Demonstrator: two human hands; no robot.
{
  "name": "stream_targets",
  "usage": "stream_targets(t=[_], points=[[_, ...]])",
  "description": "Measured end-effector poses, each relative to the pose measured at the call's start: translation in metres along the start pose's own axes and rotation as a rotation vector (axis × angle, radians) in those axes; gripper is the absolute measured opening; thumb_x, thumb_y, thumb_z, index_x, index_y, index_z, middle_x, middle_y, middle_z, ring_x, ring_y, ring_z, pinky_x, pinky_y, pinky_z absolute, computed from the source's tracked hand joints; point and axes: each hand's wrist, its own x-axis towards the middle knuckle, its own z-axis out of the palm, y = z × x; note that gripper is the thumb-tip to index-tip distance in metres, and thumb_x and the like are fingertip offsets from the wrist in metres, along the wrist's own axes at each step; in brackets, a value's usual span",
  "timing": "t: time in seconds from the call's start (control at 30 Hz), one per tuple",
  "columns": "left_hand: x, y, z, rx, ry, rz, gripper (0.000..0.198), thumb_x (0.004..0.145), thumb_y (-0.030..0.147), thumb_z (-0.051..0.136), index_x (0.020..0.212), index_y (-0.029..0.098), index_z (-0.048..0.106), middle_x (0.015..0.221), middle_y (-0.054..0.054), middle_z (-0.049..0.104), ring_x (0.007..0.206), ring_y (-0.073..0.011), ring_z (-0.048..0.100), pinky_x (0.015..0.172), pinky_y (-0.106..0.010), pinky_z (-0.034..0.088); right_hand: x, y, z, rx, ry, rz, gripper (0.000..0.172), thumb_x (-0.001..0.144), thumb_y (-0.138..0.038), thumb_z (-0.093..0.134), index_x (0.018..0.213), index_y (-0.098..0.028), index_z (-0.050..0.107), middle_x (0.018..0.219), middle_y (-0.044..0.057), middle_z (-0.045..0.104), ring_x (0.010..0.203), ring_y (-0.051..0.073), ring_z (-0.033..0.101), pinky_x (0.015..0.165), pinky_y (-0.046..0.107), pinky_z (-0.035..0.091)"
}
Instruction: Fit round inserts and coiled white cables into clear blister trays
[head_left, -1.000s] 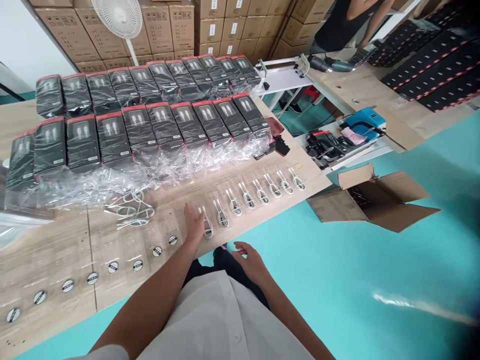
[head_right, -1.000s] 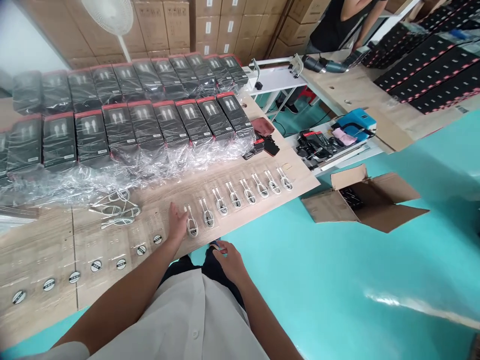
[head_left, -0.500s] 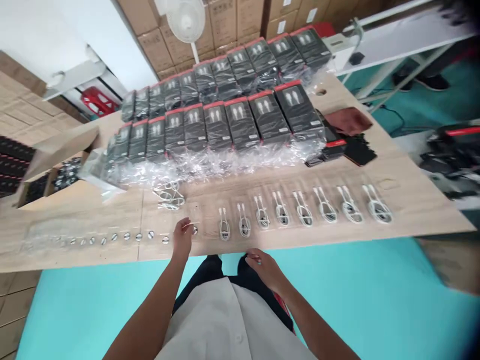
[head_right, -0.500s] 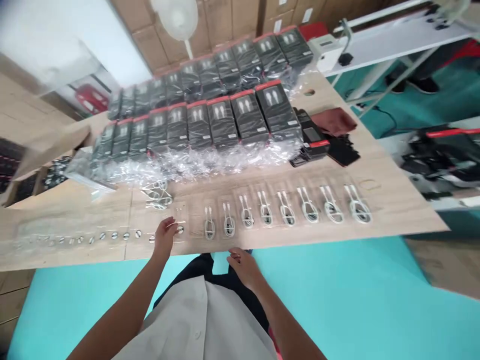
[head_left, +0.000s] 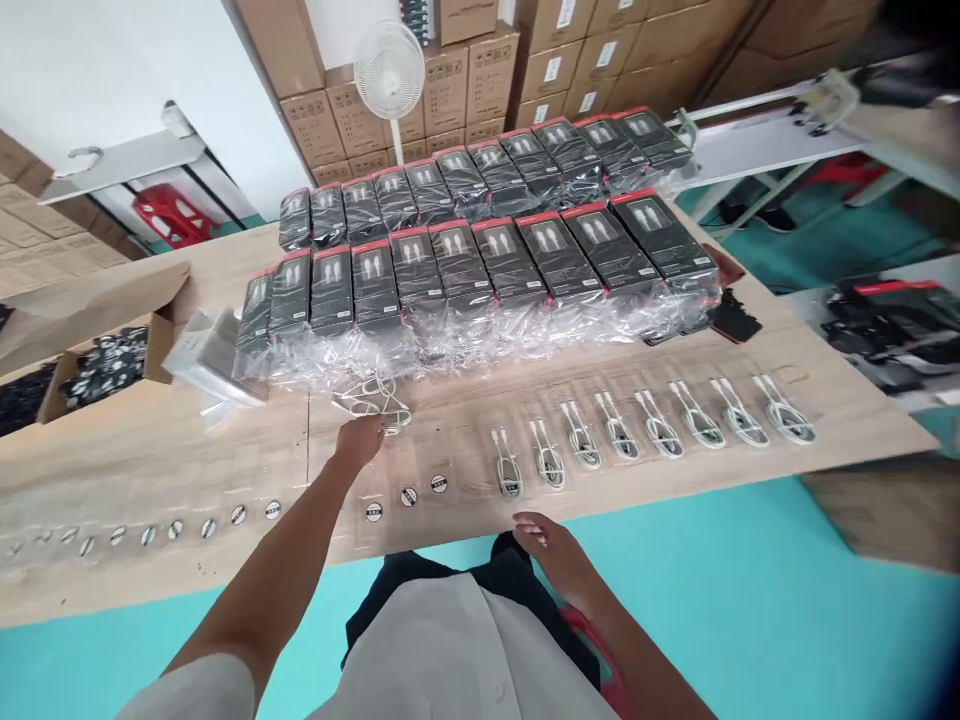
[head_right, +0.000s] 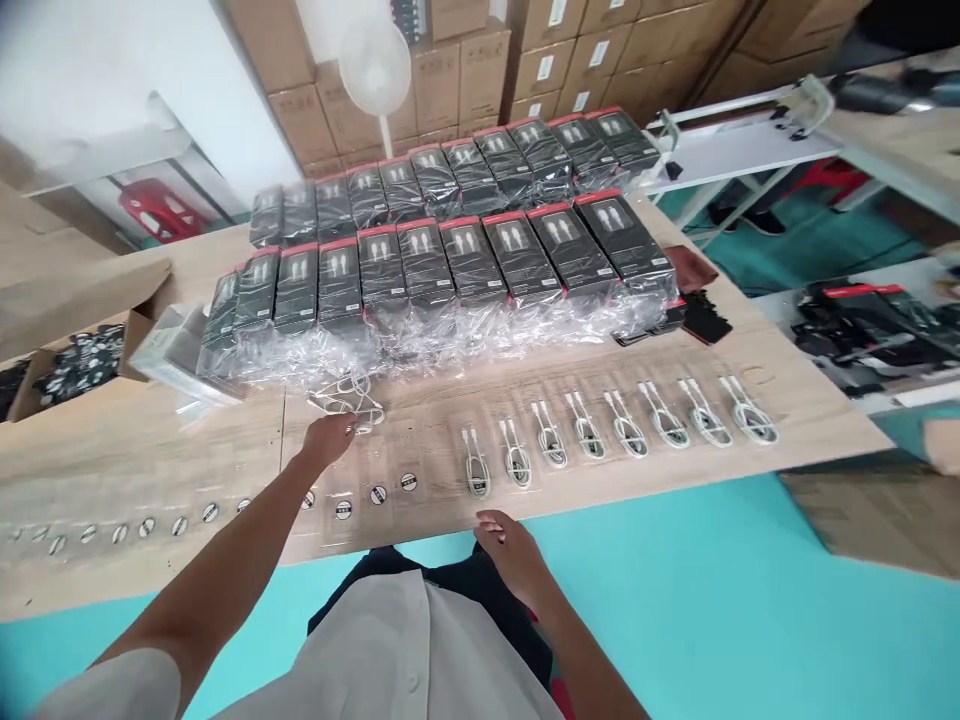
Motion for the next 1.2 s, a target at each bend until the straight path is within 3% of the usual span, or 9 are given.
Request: stream_targets(t=[0.17, 0.33, 0.43, 0.5, 0.63, 0.73, 0.87, 1.03, 1.2], points=[[-0.035, -0.016, -0.024, 0.032, 0.071, 0.278, 0.026, 0.086, 0.023, 0.048, 0.106, 0.024, 0.064, 0.098, -0.006, 0.069, 0.085, -0.0216, 0.063, 0.075, -0.031, 0.045, -0.012, -0.056, 0.076, 0.254, -0.041, 0.086, 0.05, 0.073, -0.058, 0.067, 0.103, -0.019, 0.07, 0.102, 0.012, 0.072, 0.096, 0.029, 0.066, 0.071, 0.037, 0.051], [-0.096, 0.015, -0.044, -0.374, -0.041, 0.58, 0.012, 0.081, 0.024, 0.059, 0.089, 0.025, 0.068, 0.089, -0.009, 0.067, 0.09, -0.024, 0.063, 0.085, -0.035, 0.049, -0.003, -0.129, 0.111, 0.573, -0.264, -0.121, 0.051, 0.084, -0.061, 0.056, 0.116, -0.022, 0.066, 0.109, 0.009, 0.071, 0.103, 0.024, 0.063, 0.074, 0.032, 0.049], [-0.119, 0.04, -0.05, -0.719, -0.09, 0.532, 0.011, 0.076, 0.025, 0.069, 0.086, 0.027, 0.072, 0.09, -0.012, 0.067, 0.102, -0.0291, 0.062, 0.1, -0.044, 0.043, 0.007, -0.15, 0.104, 0.647, -0.331, -0.186, 0.046, 0.077, -0.051, 0.07, 0.113, -0.021, 0.067, 0.097, 0.005, 0.073, 0.088, 0.019, 0.065, 0.077, 0.031, 0.048], [-0.129, 0.05, -0.05, -0.825, -0.022, 0.434, 0.02, 0.074, 0.025, 0.072, 0.093, 0.028, 0.072, 0.099, -0.013, 0.068, 0.11, -0.0316, 0.059, 0.106, -0.048, 0.039, 0.014, -0.151, 0.095, 0.658, -0.316, -0.198, 0.045, 0.075, -0.048, 0.073, 0.11, -0.022, 0.068, 0.093, 0.005, 0.073, 0.082, 0.017, 0.064, 0.073, 0.029, 0.048], [-0.144, 0.068, -0.042, -0.983, 0.061, 0.072, 0.025, 0.075, 0.033, 0.072, 0.098, 0.025, 0.065, 0.103, -0.01, 0.065, 0.099, -0.0278, 0.063, 0.089, -0.044, 0.052, 0.017, -0.144, 0.078, 0.715, -0.317, -0.227, 0.043, 0.075, -0.048, 0.073, 0.109, -0.023, 0.067, 0.1, 0.007, 0.072, 0.083, 0.018, 0.063, 0.066, 0.027, 0.046], [-0.153, 0.087, -0.035, -1.214, -0.239, -0.113, 0.028, 0.079, 0.046, 0.067, 0.091, 0.021, 0.06, 0.098, -0.009, 0.065, 0.087, -0.0232, 0.066, 0.069, -0.036, 0.057, 0.012, -0.14, 0.069, 0.783, -0.392, -0.223, 0.042, 0.076, -0.044, 0.072, 0.112, -0.023, 0.067, 0.102, 0.007, 0.072, 0.079, 0.017, 0.063, 0.064, 0.028, 0.045], [-0.157, 0.104, -0.031, -1.424, -0.594, -0.144, 0.037, 0.081, 0.051, 0.065, 0.097, 0.018, 0.06, 0.097, -0.009, 0.065, 0.078, -0.0205, 0.068, 0.056, -0.029, 0.055, 0.002, -0.14, 0.06, 0.877, -0.384, -0.226, 0.038, 0.078, -0.04, 0.07, 0.112, -0.024, 0.068, 0.103, 0.005, 0.071, 0.074, 0.015, 0.062, 0.063, 0.028, 0.044], [-0.151, 0.091, -0.033, -1.693, -0.737, -0.14, 0.038, 0.083, 0.047, 0.066, 0.068, 0.016, 0.049, 0.079, -0.007, 0.065, 0.059, -0.0094, 0.059, 0.04, -0.014, 0.036, -0.006, -0.146, 0.068, 0.886, -0.346, -0.311, 0.036, 0.078, -0.037, 0.069, 0.111, -0.021, 0.069, 0.105, 0.008, 0.071, 0.089, 0.019, 0.064, 0.073, 0.031, 0.048], [-0.14, 0.064, -0.049, -1.829, -0.911, -0.217, 0.039, 0.084, 0.042, 0.066, 0.064, 0.016, 0.043, 0.072, -0.005, 0.061, 0.049, -0.0042, 0.049, 0.038, -0.011, 0.028, -0.013, -0.161, 0.094, 0.911, -0.31, -0.356, 0.041, 0.081, -0.046, 0.059, 0.111, -0.02, 0.068, 0.11, 0.011, 0.07, 0.101, 0.026, 0.064, 0.079, 0.037, 0.05]])
